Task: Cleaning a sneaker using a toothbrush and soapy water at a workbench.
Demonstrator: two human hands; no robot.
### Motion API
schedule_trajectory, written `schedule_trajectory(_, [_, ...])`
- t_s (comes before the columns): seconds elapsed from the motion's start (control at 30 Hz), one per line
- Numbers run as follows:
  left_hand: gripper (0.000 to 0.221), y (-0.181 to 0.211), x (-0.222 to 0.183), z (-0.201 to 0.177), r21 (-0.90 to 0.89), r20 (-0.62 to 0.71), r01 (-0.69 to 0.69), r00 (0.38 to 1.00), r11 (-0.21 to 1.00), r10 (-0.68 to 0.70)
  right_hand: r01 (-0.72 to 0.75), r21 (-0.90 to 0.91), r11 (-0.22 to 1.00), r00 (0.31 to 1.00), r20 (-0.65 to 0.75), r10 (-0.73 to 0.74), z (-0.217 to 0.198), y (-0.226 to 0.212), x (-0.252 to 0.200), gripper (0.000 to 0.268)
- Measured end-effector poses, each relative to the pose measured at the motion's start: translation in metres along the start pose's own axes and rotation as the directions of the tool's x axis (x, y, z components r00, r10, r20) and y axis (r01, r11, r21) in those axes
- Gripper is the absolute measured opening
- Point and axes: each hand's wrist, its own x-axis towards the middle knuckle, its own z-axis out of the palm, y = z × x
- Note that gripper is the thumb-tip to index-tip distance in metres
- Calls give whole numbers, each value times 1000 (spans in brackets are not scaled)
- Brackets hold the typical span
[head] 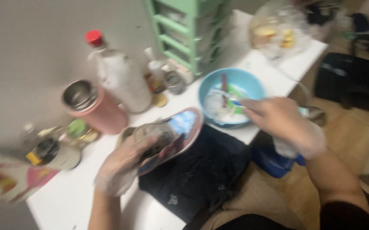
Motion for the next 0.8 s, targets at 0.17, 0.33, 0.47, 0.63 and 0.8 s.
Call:
schedule_trajectory(0.17, [49, -28, -11, -36, -121, -40, -12, 999, 993, 7, 122, -104, 987, 880, 472, -59, 4, -12, 57, 24])
schedule_trajectory(0.33, [50, 20, 24, 38, 376, -514, 447, 829, 812, -219, 90, -140, 986, 783, 621, 17, -1, -38, 71, 22])
schedule_trajectory(0.47, [48, 40, 27, 75, -140, -647, 382, 663, 913, -377, 188, -150, 971, 774, 632, -52, 17, -33, 76, 20])
schedule_trajectory(0.63, [51, 37, 29, 74, 23, -606, 412, 731, 911, -315, 92, -59, 994, 745, 667, -30, -1, -36, 72, 33])
schedule_trajectory(0.8, [53, 34, 25, 69, -23, -682, 452, 645, 892, -344, 84, -11, 996, 726, 685, -53, -27, -30, 78, 27])
